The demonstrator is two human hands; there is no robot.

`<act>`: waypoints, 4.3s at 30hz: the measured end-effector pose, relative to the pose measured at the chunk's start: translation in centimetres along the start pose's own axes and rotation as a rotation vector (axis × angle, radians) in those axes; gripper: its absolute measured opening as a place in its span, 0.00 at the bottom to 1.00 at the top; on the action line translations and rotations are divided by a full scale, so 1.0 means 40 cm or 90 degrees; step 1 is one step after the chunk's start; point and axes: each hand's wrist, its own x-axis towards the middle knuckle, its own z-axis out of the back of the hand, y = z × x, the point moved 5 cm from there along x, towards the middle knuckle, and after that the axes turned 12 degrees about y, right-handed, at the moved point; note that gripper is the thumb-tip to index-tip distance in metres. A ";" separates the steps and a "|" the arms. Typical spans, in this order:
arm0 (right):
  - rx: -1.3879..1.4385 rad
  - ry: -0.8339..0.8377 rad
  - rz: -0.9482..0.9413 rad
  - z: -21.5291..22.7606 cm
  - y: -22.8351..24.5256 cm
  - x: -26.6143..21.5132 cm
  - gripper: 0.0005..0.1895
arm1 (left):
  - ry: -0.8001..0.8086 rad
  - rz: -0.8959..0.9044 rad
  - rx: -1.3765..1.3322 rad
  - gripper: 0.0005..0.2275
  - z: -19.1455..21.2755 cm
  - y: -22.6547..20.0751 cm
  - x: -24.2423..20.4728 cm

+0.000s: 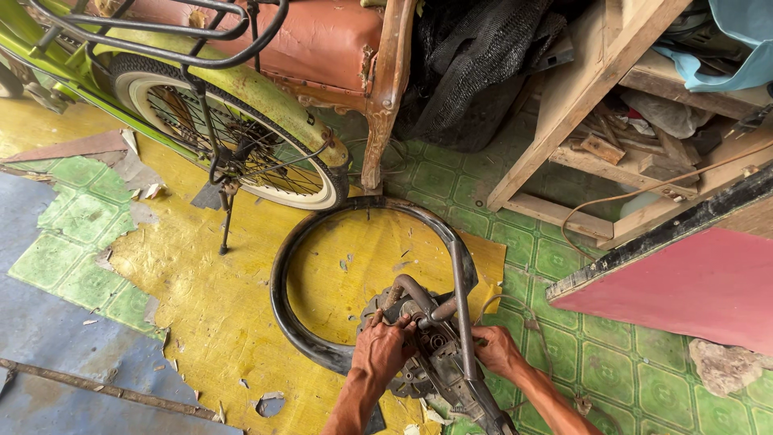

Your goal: The person uses a wrench to tighten a bolt on a mechanical part resting on a bicycle rim. They repeatedly adjust the wrench and reposition their hands to apply torque. The part remains on the rim throughout the clip.

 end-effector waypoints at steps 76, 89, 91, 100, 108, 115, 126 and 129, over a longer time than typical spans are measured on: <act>-0.497 -0.041 0.377 0.360 0.773 -0.205 0.16 | 0.010 0.005 0.014 0.21 -0.014 0.015 0.016; -0.417 -0.002 0.339 0.322 0.755 -0.195 0.17 | -0.205 -0.069 -0.133 0.11 -0.008 -0.015 -0.033; -0.399 -0.012 0.363 0.327 0.750 -0.194 0.16 | -0.309 -0.092 -0.123 0.16 -0.016 -0.015 -0.044; -0.391 -0.015 0.365 0.324 0.739 -0.191 0.15 | -0.019 0.062 -0.065 0.50 -0.014 -0.030 -0.116; -0.384 -0.010 0.345 0.324 0.736 -0.192 0.16 | -0.101 0.005 -0.037 0.47 -0.024 -0.045 -0.074; -0.387 -0.008 0.330 0.322 0.733 -0.187 0.16 | -0.096 -0.028 0.004 0.48 -0.057 -0.025 -0.029; -0.372 -0.014 0.341 0.319 0.732 -0.180 0.14 | -0.167 -0.127 -0.014 0.38 -0.041 -0.020 -0.043; -0.369 0.000 0.323 0.318 0.731 -0.178 0.14 | -0.103 -0.098 0.002 0.37 -0.051 -0.016 -0.025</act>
